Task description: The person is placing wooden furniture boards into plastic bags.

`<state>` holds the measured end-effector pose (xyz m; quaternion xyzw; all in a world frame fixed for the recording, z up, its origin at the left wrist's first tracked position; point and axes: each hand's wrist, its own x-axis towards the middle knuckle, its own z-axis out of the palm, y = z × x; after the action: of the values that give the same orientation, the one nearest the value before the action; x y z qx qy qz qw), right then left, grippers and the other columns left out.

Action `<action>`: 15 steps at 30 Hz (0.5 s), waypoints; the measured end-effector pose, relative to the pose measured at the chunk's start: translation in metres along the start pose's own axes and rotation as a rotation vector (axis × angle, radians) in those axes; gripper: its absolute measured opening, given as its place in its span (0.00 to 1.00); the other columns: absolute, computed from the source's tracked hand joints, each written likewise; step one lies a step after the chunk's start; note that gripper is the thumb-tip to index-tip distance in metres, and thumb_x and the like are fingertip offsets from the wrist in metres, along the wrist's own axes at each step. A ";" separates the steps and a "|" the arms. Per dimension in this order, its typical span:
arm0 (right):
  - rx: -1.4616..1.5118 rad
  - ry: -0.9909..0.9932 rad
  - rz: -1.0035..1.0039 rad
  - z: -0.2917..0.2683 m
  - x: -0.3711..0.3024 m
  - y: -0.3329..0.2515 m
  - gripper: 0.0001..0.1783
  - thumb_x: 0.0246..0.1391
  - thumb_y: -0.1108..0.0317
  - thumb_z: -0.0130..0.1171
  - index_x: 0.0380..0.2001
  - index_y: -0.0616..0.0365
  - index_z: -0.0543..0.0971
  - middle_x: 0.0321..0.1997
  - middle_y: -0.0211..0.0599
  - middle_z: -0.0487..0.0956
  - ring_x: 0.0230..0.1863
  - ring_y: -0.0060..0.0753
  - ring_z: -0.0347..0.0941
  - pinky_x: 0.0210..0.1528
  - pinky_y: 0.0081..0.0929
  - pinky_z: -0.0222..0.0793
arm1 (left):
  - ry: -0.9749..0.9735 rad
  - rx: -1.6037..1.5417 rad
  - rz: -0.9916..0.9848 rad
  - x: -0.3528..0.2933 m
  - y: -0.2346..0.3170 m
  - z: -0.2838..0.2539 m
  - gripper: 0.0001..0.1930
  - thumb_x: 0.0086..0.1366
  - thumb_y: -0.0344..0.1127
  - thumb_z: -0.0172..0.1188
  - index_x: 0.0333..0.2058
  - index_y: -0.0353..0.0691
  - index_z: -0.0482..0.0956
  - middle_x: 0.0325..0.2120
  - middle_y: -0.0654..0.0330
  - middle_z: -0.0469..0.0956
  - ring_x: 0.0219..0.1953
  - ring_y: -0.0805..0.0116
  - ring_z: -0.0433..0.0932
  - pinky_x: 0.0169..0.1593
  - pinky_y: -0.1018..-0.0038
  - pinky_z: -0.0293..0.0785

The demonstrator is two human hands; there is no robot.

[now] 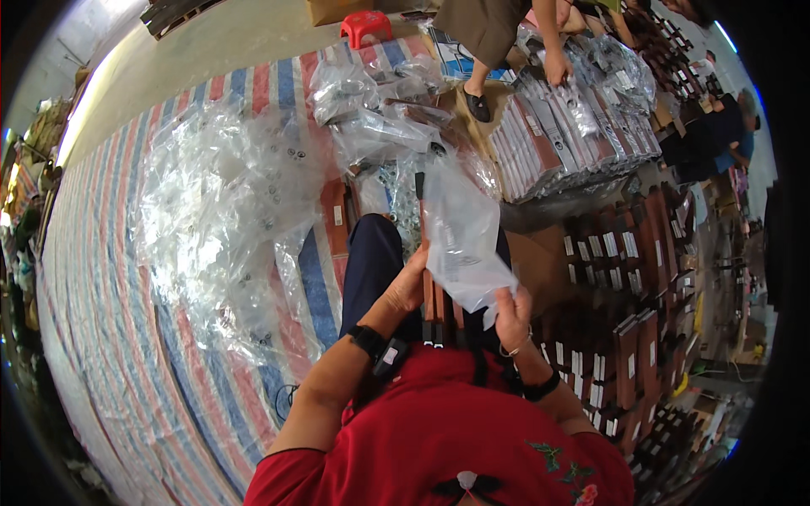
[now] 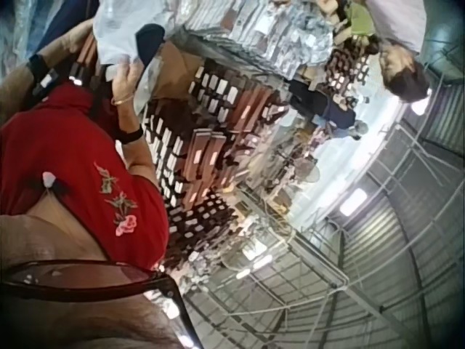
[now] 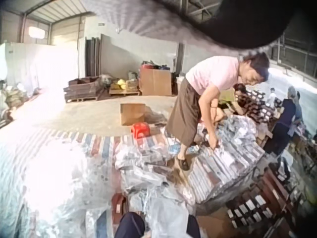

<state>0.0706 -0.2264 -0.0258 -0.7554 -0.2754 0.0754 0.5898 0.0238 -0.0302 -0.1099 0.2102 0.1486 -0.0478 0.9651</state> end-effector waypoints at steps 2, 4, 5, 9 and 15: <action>0.105 0.270 0.112 -0.006 0.019 -0.017 0.14 0.64 0.64 0.48 0.38 0.65 0.76 0.33 0.28 0.76 0.34 0.18 0.68 0.39 0.22 0.65 | 0.029 0.041 0.023 -0.001 0.002 0.008 0.30 0.61 0.49 0.60 0.57 0.44 0.62 0.49 0.58 0.72 0.48 0.59 0.75 0.52 0.63 0.73; 0.078 0.491 0.108 -0.013 0.046 -0.027 0.15 0.64 0.63 0.48 0.33 0.66 0.75 0.28 0.26 0.73 0.30 0.17 0.63 0.34 0.22 0.62 | -0.042 -0.002 -0.034 -0.007 0.006 0.013 0.31 0.61 0.50 0.59 0.56 0.41 0.61 0.49 0.55 0.71 0.51 0.53 0.73 0.53 0.58 0.73; 0.148 0.551 0.097 -0.021 0.055 -0.018 0.15 0.64 0.63 0.49 0.31 0.65 0.74 0.26 0.26 0.71 0.29 0.17 0.62 0.32 0.22 0.61 | -0.046 0.012 0.027 -0.008 0.005 0.019 0.33 0.60 0.53 0.59 0.56 0.36 0.62 0.50 0.54 0.70 0.53 0.52 0.71 0.55 0.57 0.72; -0.277 0.278 0.189 -0.055 0.039 0.059 0.12 0.62 0.65 0.51 0.37 0.65 0.75 0.28 0.29 0.74 0.29 0.19 0.64 0.33 0.22 0.64 | -0.060 0.027 0.027 -0.004 0.006 0.021 0.29 0.60 0.49 0.62 0.54 0.41 0.63 0.50 0.54 0.71 0.51 0.54 0.73 0.54 0.57 0.73; -0.111 0.035 0.225 -0.016 0.047 0.059 0.16 0.60 0.65 0.54 0.46 0.66 0.75 0.36 0.31 0.78 0.36 0.17 0.70 0.38 0.22 0.67 | 0.007 0.285 0.057 0.001 0.006 0.049 0.27 0.59 0.42 0.64 0.53 0.42 0.63 0.43 0.57 0.73 0.45 0.57 0.77 0.48 0.62 0.76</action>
<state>0.1360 -0.2251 -0.0661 -0.8143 -0.1822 0.1124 0.5395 0.0384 -0.0449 -0.0650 0.3494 0.1379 -0.0402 0.9259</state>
